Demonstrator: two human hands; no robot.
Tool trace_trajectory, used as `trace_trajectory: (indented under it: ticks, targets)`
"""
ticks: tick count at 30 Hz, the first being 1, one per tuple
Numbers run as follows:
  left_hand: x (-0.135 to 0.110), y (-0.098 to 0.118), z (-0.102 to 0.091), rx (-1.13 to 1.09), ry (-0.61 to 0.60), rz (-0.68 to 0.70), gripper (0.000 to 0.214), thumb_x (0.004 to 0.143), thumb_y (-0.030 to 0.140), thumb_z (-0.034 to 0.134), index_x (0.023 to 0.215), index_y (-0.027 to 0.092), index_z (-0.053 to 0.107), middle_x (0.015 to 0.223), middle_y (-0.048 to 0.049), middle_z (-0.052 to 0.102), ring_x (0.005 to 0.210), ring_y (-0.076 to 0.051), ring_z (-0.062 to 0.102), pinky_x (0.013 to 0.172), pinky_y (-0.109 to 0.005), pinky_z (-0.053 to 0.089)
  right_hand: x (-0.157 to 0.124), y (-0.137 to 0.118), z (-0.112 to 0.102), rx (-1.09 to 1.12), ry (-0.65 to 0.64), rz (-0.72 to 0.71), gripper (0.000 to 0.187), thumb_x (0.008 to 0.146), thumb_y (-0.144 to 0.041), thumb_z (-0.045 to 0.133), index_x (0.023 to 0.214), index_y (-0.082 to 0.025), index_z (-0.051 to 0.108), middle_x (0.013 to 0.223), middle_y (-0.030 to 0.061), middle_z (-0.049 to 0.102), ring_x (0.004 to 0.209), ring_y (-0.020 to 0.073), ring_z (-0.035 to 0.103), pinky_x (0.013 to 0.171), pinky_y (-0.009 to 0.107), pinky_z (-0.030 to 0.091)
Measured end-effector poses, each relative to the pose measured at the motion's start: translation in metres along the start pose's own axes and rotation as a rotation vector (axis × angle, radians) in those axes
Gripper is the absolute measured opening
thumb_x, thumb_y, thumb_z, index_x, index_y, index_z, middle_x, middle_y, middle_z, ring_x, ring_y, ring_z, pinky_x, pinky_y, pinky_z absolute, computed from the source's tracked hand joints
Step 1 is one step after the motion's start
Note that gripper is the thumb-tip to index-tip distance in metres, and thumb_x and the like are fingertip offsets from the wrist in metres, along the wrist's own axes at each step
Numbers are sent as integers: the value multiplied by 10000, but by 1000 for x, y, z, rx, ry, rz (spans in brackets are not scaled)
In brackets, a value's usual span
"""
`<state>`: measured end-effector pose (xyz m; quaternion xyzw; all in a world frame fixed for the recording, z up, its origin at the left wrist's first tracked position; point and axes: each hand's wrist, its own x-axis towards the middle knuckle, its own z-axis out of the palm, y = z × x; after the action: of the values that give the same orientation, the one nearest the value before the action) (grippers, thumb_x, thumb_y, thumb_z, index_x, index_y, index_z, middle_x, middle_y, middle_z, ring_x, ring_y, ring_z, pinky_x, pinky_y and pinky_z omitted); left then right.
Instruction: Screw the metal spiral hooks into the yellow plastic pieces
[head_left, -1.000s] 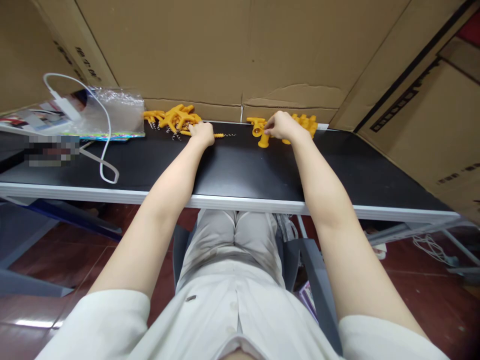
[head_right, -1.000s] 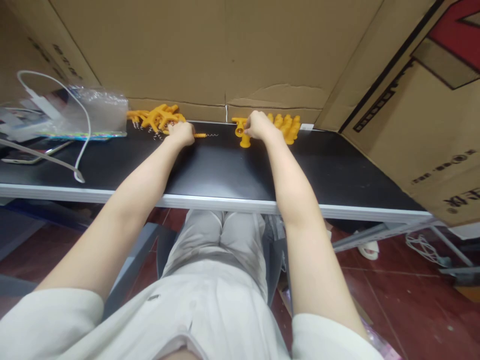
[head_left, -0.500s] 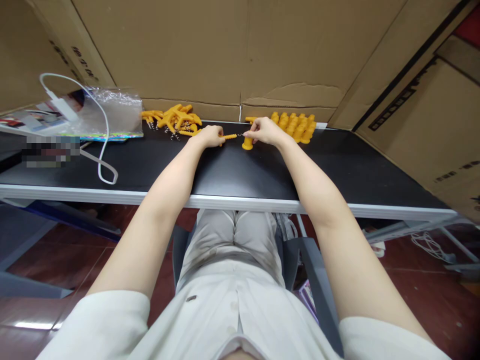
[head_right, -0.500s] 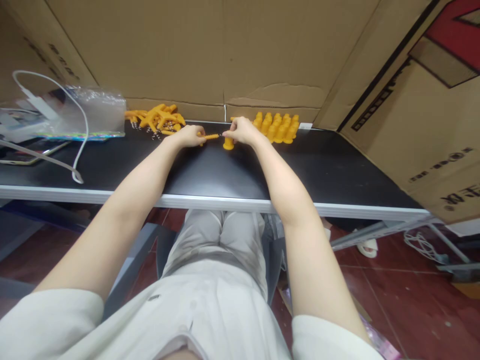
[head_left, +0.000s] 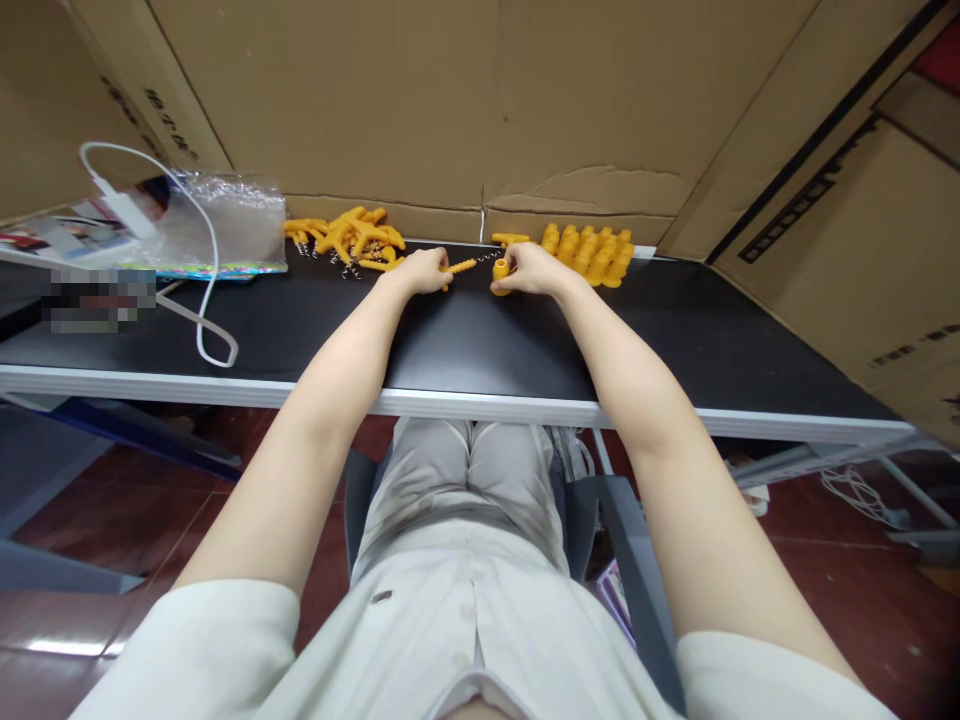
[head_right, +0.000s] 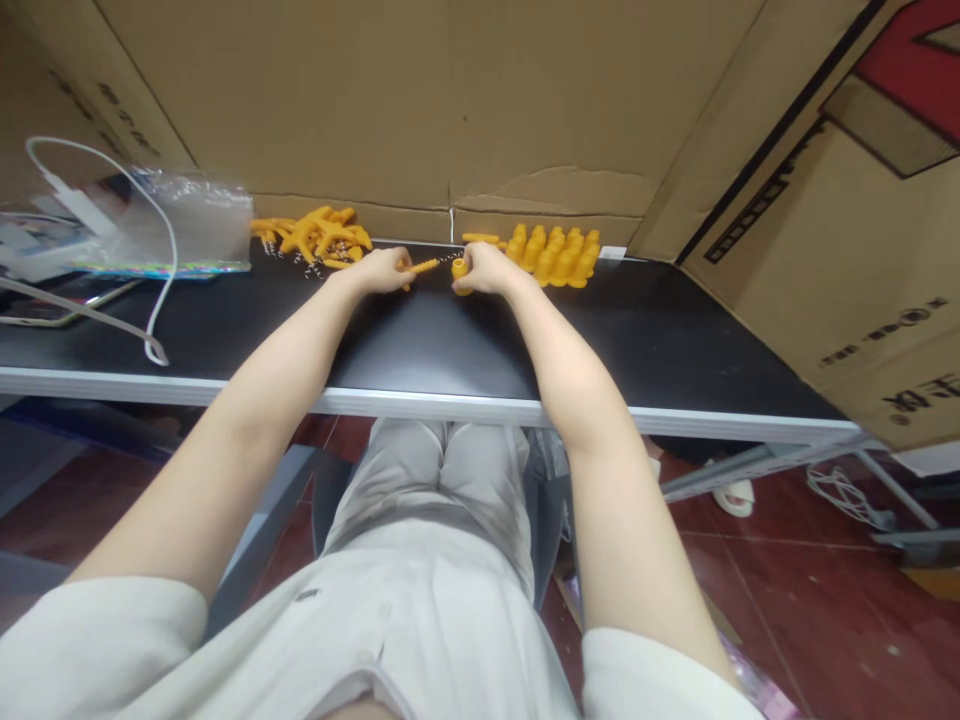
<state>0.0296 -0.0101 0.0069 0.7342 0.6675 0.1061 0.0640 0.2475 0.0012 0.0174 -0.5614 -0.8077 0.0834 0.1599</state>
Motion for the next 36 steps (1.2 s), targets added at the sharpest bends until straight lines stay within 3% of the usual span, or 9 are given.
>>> trace_trajectory:
  ticks: [4, 8, 16, 25, 29, 36]
  targets:
    - [0, 0, 0, 1, 9, 22, 389, 997, 296, 622, 1373, 204, 658, 1381, -133, 748, 1270, -307, 709, 1048, -335, 533, -7, 0, -10, -285, 148, 83, 413, 852, -50, 677, 1262, -93, 701, 1290, 186, 751, 1249, 389, 690, 1100, 528, 511]
    - [-1, 1, 0, 1, 1, 50, 414, 975, 279, 636, 1386, 228, 646, 1355, -122, 762, 1217, -313, 729, 1045, -368, 542, -6, 6, -11, -331, 174, 73, 420, 881, -11, 588, 1274, -85, 716, 1329, 201, 750, 1320, 419, 666, 1140, 591, 482]
    - [0, 1, 2, 1, 9, 73, 399, 935, 267, 668, 1334, 255, 679, 1283, -91, 785, 1220, -305, 725, 1037, -352, 546, -4, 7, -7, -351, 159, 0, 474, 869, 26, 537, 1301, -39, 722, 1351, 250, 722, 1308, 414, 669, 1125, 532, 511]
    - [-3, 3, 0, 10, -10, 105, 417, 967, 271, 626, 1377, 201, 660, 1279, -125, 778, 1192, -308, 725, 1017, -359, 544, 0, 14, -3, -337, 117, -78, 445, 903, -21, 606, 1321, -78, 746, 1351, 214, 742, 1292, 400, 695, 1116, 492, 541]
    - [1, 1, 5, -46, 44, 191, 436, 945, 266, 630, 1370, 172, 662, 1268, -143, 764, 1195, -318, 711, 1032, -376, 538, 1, 12, -1, -356, 76, -159, 396, 943, -140, 668, 1330, -122, 751, 1353, 180, 746, 1291, 375, 696, 1117, 475, 540]
    - [-1, -2, 3, -131, 190, 177, 452, 903, 265, 653, 1348, 183, 662, 1165, -123, 744, 1155, -328, 690, 1052, -424, 524, 6, 13, 4, -24, 30, -264, 400, 972, -312, 722, 1333, -149, 774, 1342, 162, 760, 1277, 325, 704, 1187, 457, 488]
